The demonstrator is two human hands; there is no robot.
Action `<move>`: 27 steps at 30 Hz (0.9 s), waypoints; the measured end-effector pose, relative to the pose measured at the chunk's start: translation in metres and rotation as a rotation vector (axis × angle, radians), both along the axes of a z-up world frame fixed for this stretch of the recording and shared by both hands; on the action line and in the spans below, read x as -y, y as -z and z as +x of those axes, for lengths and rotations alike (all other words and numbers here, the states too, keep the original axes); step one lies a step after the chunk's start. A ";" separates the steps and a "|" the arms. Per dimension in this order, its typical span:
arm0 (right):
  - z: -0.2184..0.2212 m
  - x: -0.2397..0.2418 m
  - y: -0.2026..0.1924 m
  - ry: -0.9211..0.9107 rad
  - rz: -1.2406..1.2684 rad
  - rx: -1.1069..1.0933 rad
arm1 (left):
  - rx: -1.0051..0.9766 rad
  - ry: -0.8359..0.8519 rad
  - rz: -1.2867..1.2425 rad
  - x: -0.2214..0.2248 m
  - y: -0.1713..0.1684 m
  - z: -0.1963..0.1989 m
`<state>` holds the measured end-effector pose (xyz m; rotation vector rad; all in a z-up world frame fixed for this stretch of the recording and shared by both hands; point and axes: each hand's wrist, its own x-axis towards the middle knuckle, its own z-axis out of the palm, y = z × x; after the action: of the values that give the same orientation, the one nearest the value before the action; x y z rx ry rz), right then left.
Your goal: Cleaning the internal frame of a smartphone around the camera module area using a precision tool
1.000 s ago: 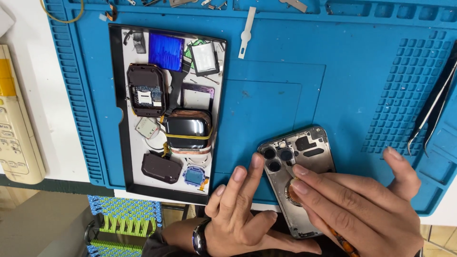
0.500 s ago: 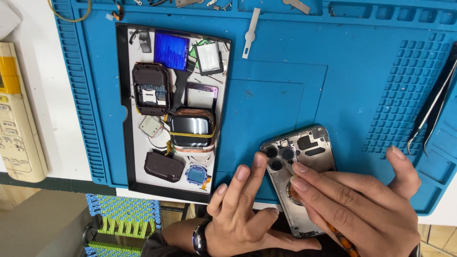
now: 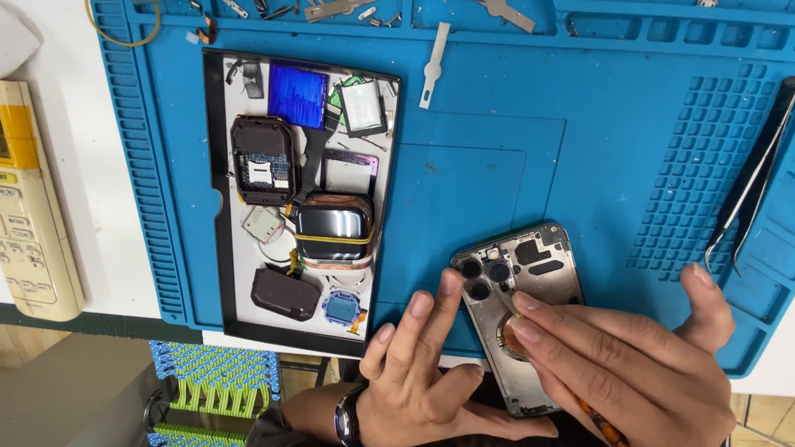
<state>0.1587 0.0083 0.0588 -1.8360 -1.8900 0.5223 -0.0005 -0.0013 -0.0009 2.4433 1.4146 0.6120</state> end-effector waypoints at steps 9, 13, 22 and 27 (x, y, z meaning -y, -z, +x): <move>-0.004 -0.001 0.001 0.012 0.032 0.048 | -0.029 -0.004 0.034 -0.001 0.001 0.001; -0.002 0.002 -0.002 -0.029 -0.020 0.072 | -0.034 0.011 0.024 -0.002 0.000 0.000; 0.016 0.019 0.010 -0.251 0.007 0.167 | -0.007 -0.021 0.084 -0.003 0.004 0.003; 0.030 0.025 0.034 -0.452 0.254 0.327 | 0.029 -0.008 0.067 -0.004 0.002 0.003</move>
<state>0.1883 -0.0166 0.0249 -1.3955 -2.4816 0.1094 0.0021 0.0027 -0.0031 2.4701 1.4151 0.7044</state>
